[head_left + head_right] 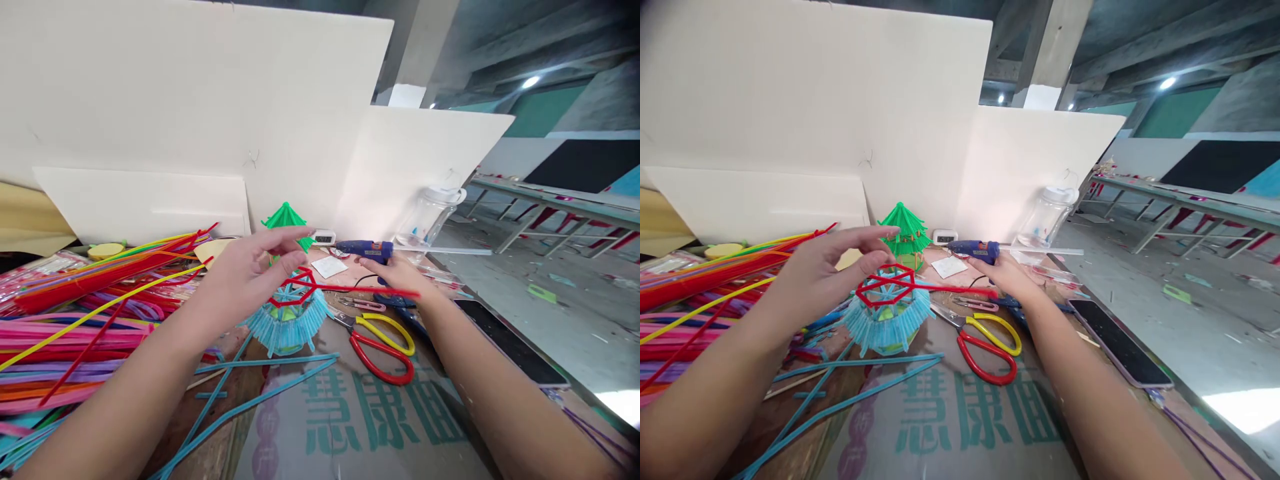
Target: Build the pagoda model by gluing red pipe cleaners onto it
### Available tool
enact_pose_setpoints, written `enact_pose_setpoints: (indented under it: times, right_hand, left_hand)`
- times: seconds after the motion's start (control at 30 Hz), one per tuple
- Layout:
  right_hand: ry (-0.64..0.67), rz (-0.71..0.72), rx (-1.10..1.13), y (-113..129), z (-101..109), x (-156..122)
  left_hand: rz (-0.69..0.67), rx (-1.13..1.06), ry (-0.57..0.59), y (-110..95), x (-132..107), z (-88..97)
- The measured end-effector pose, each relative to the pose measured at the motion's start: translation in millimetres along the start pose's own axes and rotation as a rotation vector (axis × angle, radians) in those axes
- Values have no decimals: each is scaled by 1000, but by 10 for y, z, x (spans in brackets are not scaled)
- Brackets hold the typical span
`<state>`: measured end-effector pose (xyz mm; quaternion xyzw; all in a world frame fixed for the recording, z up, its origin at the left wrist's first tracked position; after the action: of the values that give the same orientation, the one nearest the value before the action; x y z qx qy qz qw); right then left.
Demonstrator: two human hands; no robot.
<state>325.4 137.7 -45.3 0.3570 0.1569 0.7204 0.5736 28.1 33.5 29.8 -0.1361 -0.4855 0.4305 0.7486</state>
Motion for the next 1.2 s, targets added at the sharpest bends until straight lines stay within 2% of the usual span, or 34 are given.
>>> enact_pose_setpoints:
  times: [0.1,0.17,0.23,0.3,0.4,0.47,0.5,0.57,0.67,0.8,0.9,0.97,1.1,1.2]
  right_hand:
    - [-54,-123,-28,-149,-148,88]
    - [-54,-129,-36,-201,-247,154]
    - [-51,-130,-43,-253,-347,231]
    - [-41,-143,-60,-314,-443,314]
    - [-7,-162,-98,-387,-554,407]
    - [29,-165,-127,-400,-597,434]
    - [44,-160,-142,-393,-611,438]
    - [59,-141,-172,-360,-624,430]
    - [56,-106,-220,-293,-602,368]
    - [64,-55,-274,-231,-403,140]
    - [50,-23,-322,-152,-76,-91]
    - [21,-5,-355,-7,183,-225]
    - [-150,130,-355,610,575,-449]
    - [-160,250,-247,1162,572,-638]
  left_hand:
    - [35,49,-88,11,36,182]
    - [68,118,-98,79,50,274]
    - [102,197,-93,227,40,316]
    - [160,216,-92,459,1,318]
    - [242,98,-32,857,-96,286]
    - [237,-68,122,1040,-178,247]
    - [228,-118,220,1090,-225,224]
    - [224,-150,318,1115,-317,180]
    - [224,-179,333,1041,-434,75]
    - [236,-270,267,1016,-576,-85]
    - [271,-330,196,1110,-712,-153]
    - [310,-427,203,1170,-816,-199]
    - [410,-630,254,1213,-975,-330]
    - [404,-625,181,1200,-1006,-418]
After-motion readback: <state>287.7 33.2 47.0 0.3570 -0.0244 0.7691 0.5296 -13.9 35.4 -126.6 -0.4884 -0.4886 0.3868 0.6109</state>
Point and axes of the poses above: each hand's wrist, its own x-axis towards the middle knuckle, its own z-axis out of the back of the hand, y = z × x, the point moved 2 cm from there along x, towards the middle knuckle, and after that the axes turned 6 degrees about -y, right-handed, at the moved point
